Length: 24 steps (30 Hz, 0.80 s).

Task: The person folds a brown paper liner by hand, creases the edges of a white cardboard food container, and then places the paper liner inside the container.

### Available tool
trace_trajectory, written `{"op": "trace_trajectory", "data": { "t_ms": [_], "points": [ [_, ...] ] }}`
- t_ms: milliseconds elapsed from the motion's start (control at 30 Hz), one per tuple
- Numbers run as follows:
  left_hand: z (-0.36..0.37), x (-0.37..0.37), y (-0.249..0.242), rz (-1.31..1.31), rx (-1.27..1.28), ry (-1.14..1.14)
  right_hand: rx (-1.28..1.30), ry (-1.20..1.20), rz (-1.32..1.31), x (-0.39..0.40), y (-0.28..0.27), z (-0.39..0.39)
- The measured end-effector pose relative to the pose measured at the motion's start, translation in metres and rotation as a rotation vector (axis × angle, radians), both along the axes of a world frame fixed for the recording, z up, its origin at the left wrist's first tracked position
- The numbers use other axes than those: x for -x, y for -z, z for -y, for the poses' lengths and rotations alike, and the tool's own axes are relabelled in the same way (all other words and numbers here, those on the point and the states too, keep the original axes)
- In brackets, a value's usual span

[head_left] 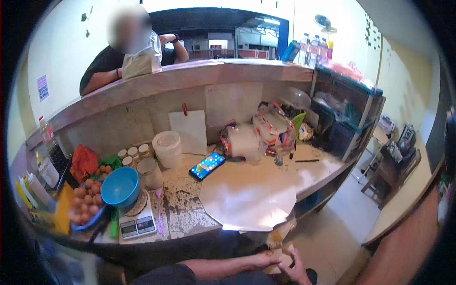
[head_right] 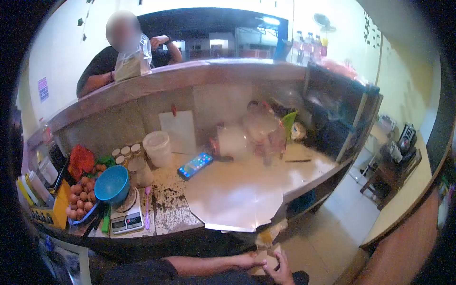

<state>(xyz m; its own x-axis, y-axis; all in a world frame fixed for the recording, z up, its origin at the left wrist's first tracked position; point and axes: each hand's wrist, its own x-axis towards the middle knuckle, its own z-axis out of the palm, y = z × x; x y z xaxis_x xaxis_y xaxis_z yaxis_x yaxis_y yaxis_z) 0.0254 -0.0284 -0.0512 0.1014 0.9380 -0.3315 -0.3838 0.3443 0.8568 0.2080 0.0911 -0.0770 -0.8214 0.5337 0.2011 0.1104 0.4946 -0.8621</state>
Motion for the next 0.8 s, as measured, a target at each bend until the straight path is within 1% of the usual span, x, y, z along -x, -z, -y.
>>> {"op": "trace_trajectory", "data": {
  "t_ms": [33,67,100,167,200,233,300,333,367,433,467,533,567,633,667,700,733,767,800],
  "points": [
    [-0.005,0.0,0.015,0.104,0.009,-0.013,-0.064,0.06,0.084,0.003,-0.027,0.003],
    [-0.001,-0.002,0.007,0.09,-0.033,-0.006,-0.01,0.029,0.179,0.001,-0.042,0.004],
    [-0.001,0.003,-0.007,0.076,-0.073,0.002,0.016,0.031,0.203,0.0,-0.054,0.007],
    [-0.01,0.013,0.011,0.094,-0.064,0.209,-0.074,0.102,0.232,-0.003,-0.076,0.017],
    [-0.006,0.009,-0.01,0.133,-0.076,0.19,0.037,0.178,0.181,-0.003,-0.091,0.03],
    [-0.007,0.005,-0.005,0.138,-0.072,0.189,0.042,0.178,0.186,-0.004,-0.085,0.035],
    [-0.021,-0.005,0.007,0.199,-0.138,0.176,-0.227,0.3,0.22,-0.012,-0.072,0.037],
    [-0.025,-0.014,-0.004,0.22,-0.133,0.121,-0.306,0.337,0.186,-0.015,-0.069,0.038],
    [-0.024,-0.012,-0.013,0.085,-0.13,0.12,-0.317,0.346,0.177,-0.019,-0.067,0.037],
    [-0.041,-0.016,-0.003,-0.031,-0.152,0.198,-0.538,0.335,0.162,-0.023,-0.073,0.035],
    [-0.05,-0.017,0.003,-0.034,-0.161,0.196,-0.534,0.404,0.107,-0.021,-0.078,0.037],
    [-0.058,-0.02,-0.001,-0.148,-0.052,0.236,-0.497,0.408,0.111,-0.023,-0.094,0.031],
    [-0.06,-0.023,-0.002,-0.152,-0.055,0.238,-0.451,0.415,0.119,-0.024,-0.097,0.027],
    [-0.057,-0.031,-0.028,0.086,-0.17,0.102,-0.414,0.402,0.057,-0.022,-0.099,0.019],
    [-0.058,-0.028,-0.033,0.078,-0.172,0.105,-0.373,0.386,0.003,-0.022,-0.099,0.015],
    [-0.058,-0.026,-0.037,0.034,-0.103,0.11,-0.372,0.39,-0.004,-0.022,-0.098,0.011],
    [-0.057,-0.023,-0.039,-0.008,-0.033,0.115,-0.251,0.387,0.033,-0.024,-0.096,0.007],
    [-0.055,-0.021,-0.041,-0.01,-0.03,0.118,-0.129,0.38,0.073,-0.028,-0.095,0.002],
    [-0.053,-0.017,-0.042,-0.051,-0.115,0.158,-0.127,0.38,0.071,-0.029,-0.093,-0.004]
  ]
}}
